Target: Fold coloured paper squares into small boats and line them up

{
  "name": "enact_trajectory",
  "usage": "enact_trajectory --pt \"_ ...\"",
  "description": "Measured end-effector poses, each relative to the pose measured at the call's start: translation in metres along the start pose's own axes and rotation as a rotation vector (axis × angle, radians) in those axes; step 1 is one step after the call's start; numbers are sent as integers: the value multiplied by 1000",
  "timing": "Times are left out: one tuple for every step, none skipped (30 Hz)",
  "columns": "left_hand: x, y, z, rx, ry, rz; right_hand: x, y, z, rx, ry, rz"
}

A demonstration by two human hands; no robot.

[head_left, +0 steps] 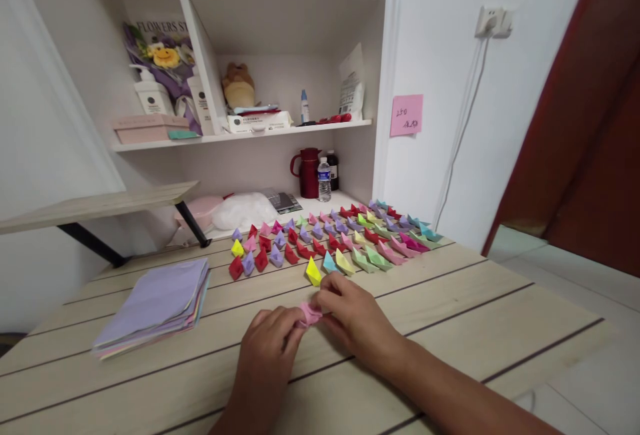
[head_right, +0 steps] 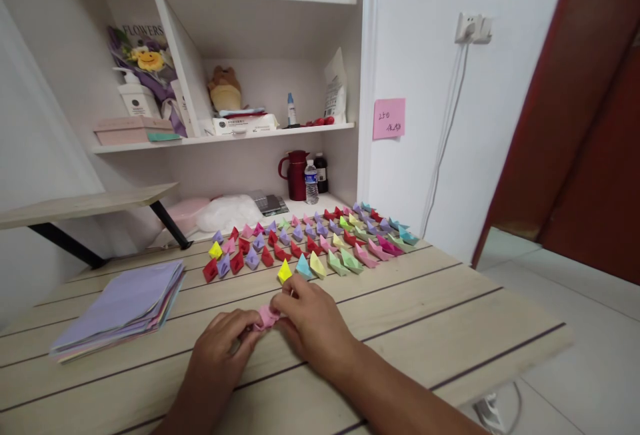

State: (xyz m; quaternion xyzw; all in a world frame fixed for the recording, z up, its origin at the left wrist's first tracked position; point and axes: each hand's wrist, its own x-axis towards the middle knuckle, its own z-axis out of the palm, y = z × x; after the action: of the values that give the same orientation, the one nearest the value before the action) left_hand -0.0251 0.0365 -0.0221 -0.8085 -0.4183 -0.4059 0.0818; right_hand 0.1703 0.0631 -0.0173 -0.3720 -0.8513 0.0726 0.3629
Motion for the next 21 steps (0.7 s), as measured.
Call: enact_trajectory --pt "0 0 0 7 -2 2 0 1 0 -28 -9 23" --pt "0 -1 0 15 -3 4 0 1 0 -35 -11 40" --pt "1 -1 0 23 -4 5 0 2 -1 -29 -10 51" --pt "1 -2 0 31 -4 4 1 3 -1 -18 -9 57" --pt "1 -3 0 39 -3 1 1 3 -1 -2 -5 59" --pt "1 -4 0 48 -3 -4 1 3 -2 26 4 50" --pt "1 -4 1 57 -3 -9 1 3 -3 64 14 28" --pt "1 -5 1 64 -4 -14 1 3 -3 108 25 -6" --pt "1 -5 1 71 -8 -17 1 2 -4 152 34 -45" --pt "1 -4 0 76 -14 -18 1 2 -5 191 39 -82" --pt "1 -4 0 80 -22 -15 1 1 -6 218 38 -110" --pt "1 -3 0 83 -31 -10 1 0 -6 231 29 -124" --pt "1 -2 -1 85 -40 -4 1 0 -6 235 20 -129" --pt "1 -1 -1 86 -49 4 1 -1 -6 233 11 -129" --pt "1 1 -2 87 -57 11 1 -2 -6 226 2 -130" --pt "1 1 -2 89 -65 18 1 -2 -6 215 -5 -133" --pt "1 2 -2 91 -74 24 1 -3 -5 201 -11 -136" --pt "1 3 -3 92 -82 29 1 -3 -5 186 -15 -141" --pt "0 3 -2 94 -89 33 2 -3 -5 169 -19 -145" --pt "0 3 -2 95 -97 35 2 -3 -4 153 -22 -150" --pt "0 3 -2 96 -102 37 2 -3 -4 139 -24 -152"
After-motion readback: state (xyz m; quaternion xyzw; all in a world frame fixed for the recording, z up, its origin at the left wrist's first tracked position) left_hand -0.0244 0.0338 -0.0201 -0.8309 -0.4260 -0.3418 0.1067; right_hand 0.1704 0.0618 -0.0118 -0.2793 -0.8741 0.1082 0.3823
